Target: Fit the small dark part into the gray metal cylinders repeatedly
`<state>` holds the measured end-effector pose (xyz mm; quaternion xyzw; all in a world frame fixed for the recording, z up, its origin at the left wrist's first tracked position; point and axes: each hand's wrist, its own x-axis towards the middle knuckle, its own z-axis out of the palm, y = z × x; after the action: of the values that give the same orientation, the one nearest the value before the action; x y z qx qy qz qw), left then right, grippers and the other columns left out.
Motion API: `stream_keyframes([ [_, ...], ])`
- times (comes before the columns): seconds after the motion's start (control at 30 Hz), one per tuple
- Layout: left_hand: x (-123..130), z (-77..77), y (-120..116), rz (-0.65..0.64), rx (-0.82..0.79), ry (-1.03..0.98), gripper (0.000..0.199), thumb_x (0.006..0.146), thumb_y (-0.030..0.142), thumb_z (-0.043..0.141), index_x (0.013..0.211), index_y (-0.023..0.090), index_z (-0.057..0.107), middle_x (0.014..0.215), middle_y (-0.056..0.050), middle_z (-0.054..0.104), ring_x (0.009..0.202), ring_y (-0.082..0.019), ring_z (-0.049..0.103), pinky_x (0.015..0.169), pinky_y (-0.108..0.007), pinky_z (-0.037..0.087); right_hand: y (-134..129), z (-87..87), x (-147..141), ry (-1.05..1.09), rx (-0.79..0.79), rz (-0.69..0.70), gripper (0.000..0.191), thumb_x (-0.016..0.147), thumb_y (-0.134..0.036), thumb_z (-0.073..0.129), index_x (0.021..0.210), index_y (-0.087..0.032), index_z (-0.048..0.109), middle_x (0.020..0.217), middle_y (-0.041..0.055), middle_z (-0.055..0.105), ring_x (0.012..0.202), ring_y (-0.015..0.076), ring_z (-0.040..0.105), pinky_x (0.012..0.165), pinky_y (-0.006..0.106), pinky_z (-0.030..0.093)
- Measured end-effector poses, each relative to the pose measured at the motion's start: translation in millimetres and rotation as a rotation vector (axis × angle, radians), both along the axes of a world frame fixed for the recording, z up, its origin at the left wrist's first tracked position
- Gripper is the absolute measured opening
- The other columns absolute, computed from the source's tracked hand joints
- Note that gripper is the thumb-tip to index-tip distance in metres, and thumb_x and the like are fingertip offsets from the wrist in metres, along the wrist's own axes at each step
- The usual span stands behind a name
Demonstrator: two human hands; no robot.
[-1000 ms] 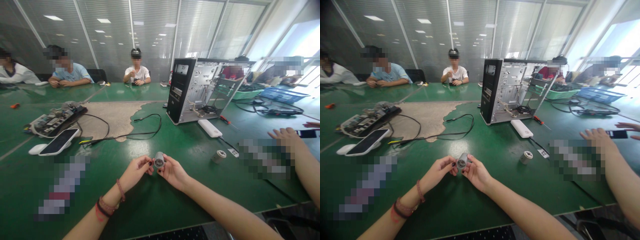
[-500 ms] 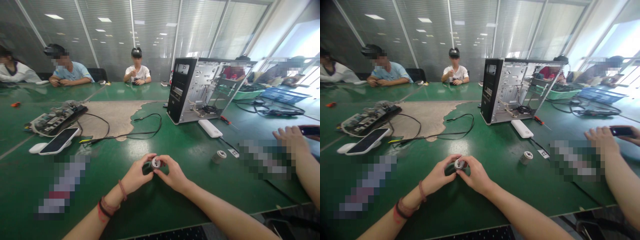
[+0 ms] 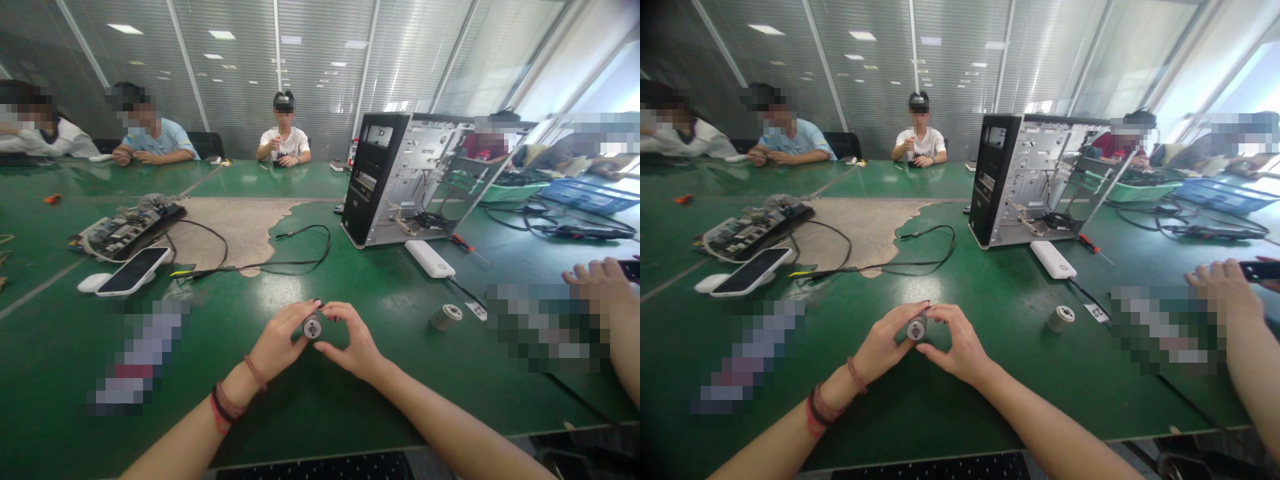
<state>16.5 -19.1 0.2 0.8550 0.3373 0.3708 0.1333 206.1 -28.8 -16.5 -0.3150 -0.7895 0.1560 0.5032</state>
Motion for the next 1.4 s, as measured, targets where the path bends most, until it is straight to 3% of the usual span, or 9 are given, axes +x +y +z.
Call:
stream_keyframes([
  [0.17,-2.1,-1.0,0.6,-0.021,0.036,0.012,0.046,0.083,0.014,0.054,0.128,0.022,0.046,0.126,-0.009,0.058,0.116,-0.021,0.054,0.099,-0.041,0.046,2.6,0.3,4.3,0.026,-0.053,-0.023,0.042,0.077,-0.028,0.066,0.113,-0.022,0.046,0.104,0.0085,0.055,0.086,0.0187,0.054,0.074,0.035,0.048],
  [0.5,0.1,-1.1,-1.9,-0.023,-0.057,-0.004,0.037,0.077,0.014,0.059,0.114,0.018,0.055,0.135,-0.013,0.043,0.118,-0.024,0.050,0.101,-0.041,0.042,-0.4,3.6,1.9,-0.031,-0.046,0.010,0.033,0.079,-0.027,0.063,0.109,-0.023,0.050,0.103,0.0086,0.058,0.099,0.0220,0.054,0.080,0.037,0.048],
  [0.8,4.8,3.2,-0.9,0.036,-0.342,0.072,0.013,0.071,0.016,0.064,0.083,0.017,0.059,0.087,-0.002,0.050,0.079,-0.016,0.053,0.070,-0.026,0.047,0.4,5.2,1.6,-0.041,-0.106,0.034,0.022,0.081,-0.024,0.059,0.102,-0.022,0.054,0.100,0.0075,0.058,0.101,0.0211,0.054,0.087,0.038,0.046],
  [1.2,3.7,-0.2,0.4,0.029,-0.381,0.122,0.013,0.073,0.018,0.061,0.086,0.017,0.058,0.086,-0.001,0.051,0.080,-0.016,0.053,0.072,-0.027,0.045,5.5,1.5,-15.3,-0.025,-0.222,-0.012,0.013,0.084,-0.018,0.053,0.093,-0.021,0.061,0.091,0.0054,0.055,0.087,0.0181,0.053,0.079,0.033,0.046],
  [1.4,3.2,-3.2,0.7,0.042,-0.362,0.136,0.013,0.072,0.019,0.062,0.085,0.017,0.057,0.087,-0.001,0.052,0.080,-0.017,0.053,0.072,-0.027,0.045,5.6,10.1,-15.5,0.060,-0.216,-0.032,0.008,0.086,-0.021,0.052,0.088,-0.021,0.060,0.086,0.0043,0.056,0.081,0.0172,0.054,0.072,0.031,0.045],
])
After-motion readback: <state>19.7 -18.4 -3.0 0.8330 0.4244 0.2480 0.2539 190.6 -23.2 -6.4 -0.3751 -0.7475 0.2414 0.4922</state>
